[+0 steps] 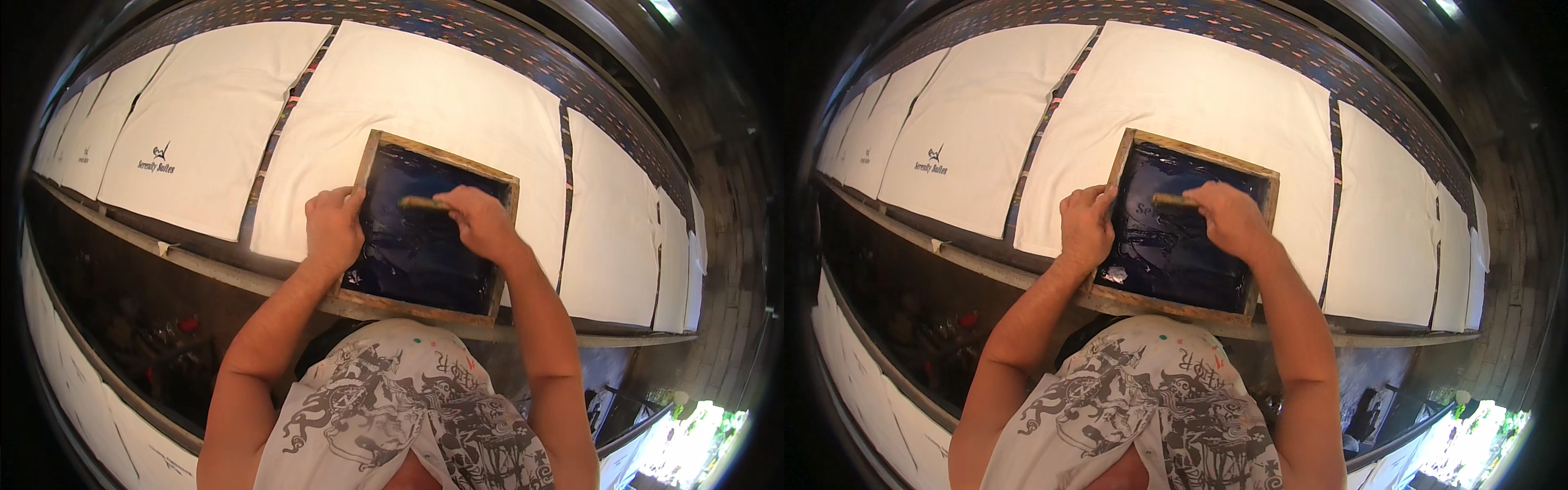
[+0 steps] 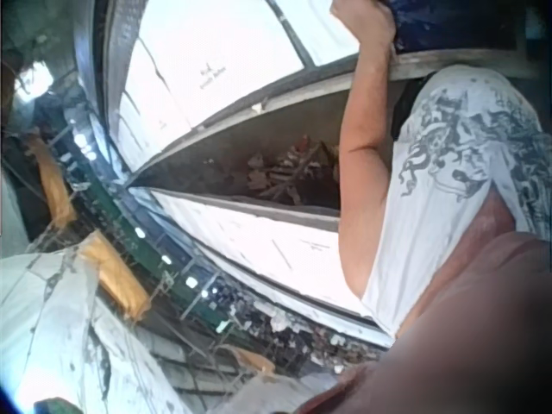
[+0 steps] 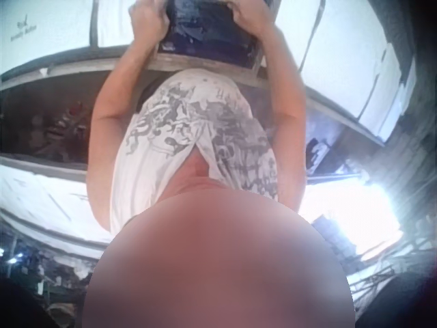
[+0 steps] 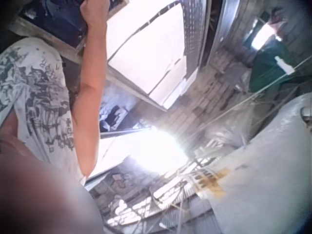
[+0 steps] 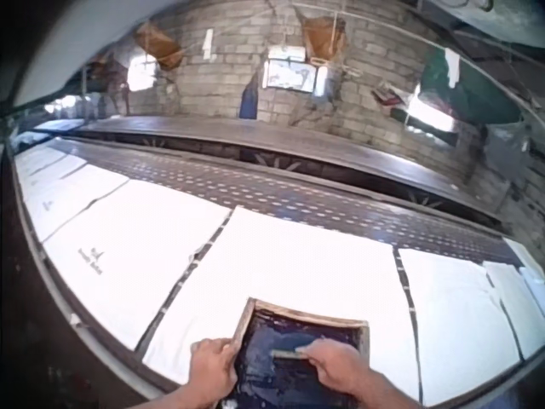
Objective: The person aligns a screen-printing frame over a white t-shirt, uses a squeegee to pull dark ink across the mesh, and then lifts the frame to reveal the printed logo. The process is repeated on multiple shirts laid out on a flat table.
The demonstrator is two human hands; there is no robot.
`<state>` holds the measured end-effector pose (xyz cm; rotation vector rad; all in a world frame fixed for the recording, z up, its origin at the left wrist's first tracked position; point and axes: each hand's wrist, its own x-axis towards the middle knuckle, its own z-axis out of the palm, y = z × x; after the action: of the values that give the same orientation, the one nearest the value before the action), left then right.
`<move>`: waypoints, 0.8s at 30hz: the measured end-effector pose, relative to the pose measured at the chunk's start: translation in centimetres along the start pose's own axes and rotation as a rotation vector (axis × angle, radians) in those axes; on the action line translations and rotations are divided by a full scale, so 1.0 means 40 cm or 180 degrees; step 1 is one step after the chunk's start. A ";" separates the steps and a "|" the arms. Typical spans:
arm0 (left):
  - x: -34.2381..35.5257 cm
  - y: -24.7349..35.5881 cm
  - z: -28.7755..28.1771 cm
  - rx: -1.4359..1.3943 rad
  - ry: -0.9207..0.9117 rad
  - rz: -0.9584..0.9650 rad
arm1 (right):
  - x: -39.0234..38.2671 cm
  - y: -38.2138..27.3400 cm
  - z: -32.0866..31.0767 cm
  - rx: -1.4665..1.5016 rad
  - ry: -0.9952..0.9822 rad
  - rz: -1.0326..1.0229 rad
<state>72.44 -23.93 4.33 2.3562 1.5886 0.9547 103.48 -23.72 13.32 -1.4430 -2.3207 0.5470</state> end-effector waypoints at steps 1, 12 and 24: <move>-0.002 -0.001 0.001 0.0011 0.0069 0.0015 | 0.026 0.016 0.012 -0.0070 0.0138 -0.0073; -0.009 0.011 -0.002 0.0022 0.0075 -0.0131 | -0.126 -0.103 0.157 -0.0680 0.0249 -0.0487; -0.001 0.008 0.001 -0.0092 0.0130 -0.0131 | -0.011 -0.045 0.011 0.0003 -0.0410 -0.0258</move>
<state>72.71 -24.10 4.42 2.2900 1.6203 1.0166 102.07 -24.90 13.78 -1.3427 -2.4656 0.6350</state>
